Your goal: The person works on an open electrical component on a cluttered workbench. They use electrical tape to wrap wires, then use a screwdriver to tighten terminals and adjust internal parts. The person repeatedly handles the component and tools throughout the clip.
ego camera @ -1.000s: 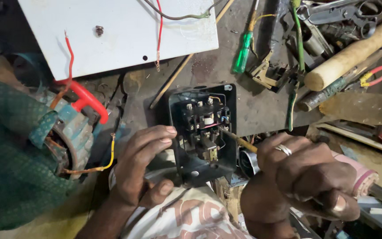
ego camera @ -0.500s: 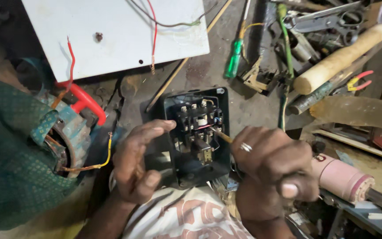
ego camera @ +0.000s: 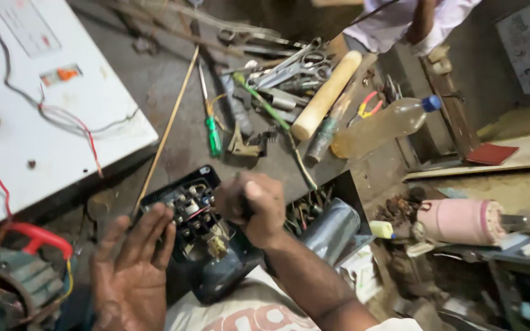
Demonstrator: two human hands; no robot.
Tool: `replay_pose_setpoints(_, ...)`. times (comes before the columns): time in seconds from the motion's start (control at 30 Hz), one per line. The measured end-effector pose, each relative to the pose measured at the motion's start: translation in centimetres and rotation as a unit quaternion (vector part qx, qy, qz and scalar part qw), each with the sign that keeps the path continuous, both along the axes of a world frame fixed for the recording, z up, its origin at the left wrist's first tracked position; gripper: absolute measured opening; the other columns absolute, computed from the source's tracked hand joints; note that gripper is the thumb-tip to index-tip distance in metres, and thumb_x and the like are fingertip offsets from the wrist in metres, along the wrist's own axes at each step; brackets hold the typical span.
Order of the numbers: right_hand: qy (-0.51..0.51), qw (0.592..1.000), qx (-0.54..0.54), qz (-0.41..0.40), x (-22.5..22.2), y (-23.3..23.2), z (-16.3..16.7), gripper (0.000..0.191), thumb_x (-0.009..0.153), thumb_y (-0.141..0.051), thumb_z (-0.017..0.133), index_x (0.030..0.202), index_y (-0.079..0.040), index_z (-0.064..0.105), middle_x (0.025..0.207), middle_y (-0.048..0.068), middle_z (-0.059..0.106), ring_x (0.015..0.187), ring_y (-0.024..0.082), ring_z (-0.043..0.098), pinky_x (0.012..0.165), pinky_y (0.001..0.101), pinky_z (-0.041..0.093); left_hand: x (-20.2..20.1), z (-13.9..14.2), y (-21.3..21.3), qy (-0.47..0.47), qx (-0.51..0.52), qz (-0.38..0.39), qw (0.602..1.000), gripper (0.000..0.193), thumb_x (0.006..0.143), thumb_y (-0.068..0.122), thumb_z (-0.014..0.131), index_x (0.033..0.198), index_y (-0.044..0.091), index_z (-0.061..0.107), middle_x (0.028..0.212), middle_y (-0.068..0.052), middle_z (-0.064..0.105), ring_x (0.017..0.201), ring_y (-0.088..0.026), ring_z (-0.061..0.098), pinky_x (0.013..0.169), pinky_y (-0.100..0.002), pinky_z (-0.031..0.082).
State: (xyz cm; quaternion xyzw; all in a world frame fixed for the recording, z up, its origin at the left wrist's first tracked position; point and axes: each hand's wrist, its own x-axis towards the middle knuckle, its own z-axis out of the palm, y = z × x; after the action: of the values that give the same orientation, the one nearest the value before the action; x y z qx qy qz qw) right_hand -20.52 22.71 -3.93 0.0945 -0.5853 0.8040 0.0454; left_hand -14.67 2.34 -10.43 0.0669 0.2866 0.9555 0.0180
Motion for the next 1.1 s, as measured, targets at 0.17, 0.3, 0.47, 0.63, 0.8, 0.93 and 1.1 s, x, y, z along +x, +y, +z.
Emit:
replay_pose_setpoints(0.17, 0.003, 0.993, 0.114, 0.037, 0.0, -0.4, 1.5, 0.051, 0.111, -0.044, 0.043, 0.087, -0.001, 0.054, 0.076, 0.006, 0.052, 0.065, 0.014, 0.047, 0.059, 0.0301, 0.038, -0.2, -0.5, 0.3, 0.049, 0.033, 0.008, 0.998, 0.090, 0.096, 0.048, 0.073, 0.162, 0.005, 0.029, 0.160, -0.043, 0.032, 0.155, -0.056, 0.029, 0.129, -0.064, 0.022)
replay_pose_setpoints(0.3, 0.028, 0.989, 0.144, 0.006, 0.8, -1.6, 1.5, 0.053, 0.109, -0.049, 0.041, 0.102, 0.001, 0.056, 0.089, 0.004, 0.053, 0.078, 0.012, 0.050, 0.070, 0.0277, 0.043, -1.0, -1.0, 0.3, 0.040, 0.059, 0.015, 0.997, 0.086, 0.097, 0.045, 0.070, 0.160, 0.004, 0.029, 0.159, -0.044, 0.029, 0.152, -0.056, 0.028, 0.125, -0.065, 0.022)
replay_pose_setpoints(0.47, 0.008, 0.993, 0.097, 0.063, 0.5, -0.6, 1.2, 0.046, 0.113, -0.042, 0.043, 0.098, -0.002, 0.056, 0.087, 0.003, 0.053, 0.079, 0.012, 0.049, 0.072, 0.0293, 0.041, -0.7, -1.7, 0.2, 0.032, 0.067, 0.008, 0.997, 0.083, 0.098, 0.044, 0.068, 0.160, 0.004, 0.030, 0.161, -0.043, 0.027, 0.154, -0.055, 0.026, 0.126, -0.064, 0.021)
replay_pose_setpoints(0.63, -0.009, 0.974, 0.084, 0.209, -1.4, 2.1, 1.6, 0.043, 0.112, -0.033, 0.048, 0.086, 0.000, 0.056, 0.083, 0.005, 0.055, 0.078, 0.015, 0.051, 0.075, 0.0326, 0.042, -0.5, -2.4, -0.3, 0.037, 0.065, -0.004, 0.997, 0.077, 0.100, 0.043, 0.066, 0.158, 0.003, 0.033, 0.161, -0.042, 0.029, 0.154, -0.055, 0.027, 0.126, -0.064, 0.021)
replay_pose_setpoints(0.8, 0.155, 0.939, 0.030, 0.307, -3.9, 1.8, 2.1, 0.046, 0.101, -0.027, 0.064, 0.069, -0.002, 0.044, 0.076, 0.015, 0.055, 0.075, 0.021, 0.053, 0.075, 0.0382, 0.043, -0.7, -2.2, -0.2, 0.044, 0.040, -0.022, 0.998, 0.073, 0.100, 0.042, 0.066, 0.154, 0.002, 0.036, 0.160, -0.038, 0.032, 0.153, -0.052, 0.030, 0.127, -0.065, 0.023)
replay_pose_setpoints(0.93, 0.043, 0.948, -0.041, 0.311, -4.0, 1.3, 1.7, 0.048, 0.098, -0.025, 0.062, 0.060, -0.005, 0.042, 0.058, 0.006, 0.047, 0.052, 0.018, 0.044, 0.053, 0.0335, 0.035, -0.5, -1.2, 0.3, 0.065, 0.038, 0.021, 0.997, 0.080, 0.099, 0.046, 0.068, 0.156, 0.000, 0.037, 0.160, -0.038, 0.037, 0.152, -0.053, 0.035, 0.129, -0.064, 0.025)
replay_pose_setpoints(1.1, 0.030, 0.984, -0.018, 0.173, -1.7, 0.2, 1.6, 0.047, 0.097, -0.022, 0.059, 0.059, -0.002, 0.039, 0.055, 0.007, 0.040, 0.047, 0.018, 0.037, 0.049, 0.0343, 0.030, -0.2, -0.5, 0.0, 0.008, -0.118, 0.088, 0.989, 0.072, 0.098, 0.035, 0.068, 0.150, -0.002, 0.036, 0.158, -0.034, 0.041, 0.150, -0.052, 0.041, 0.130, -0.062, 0.030)
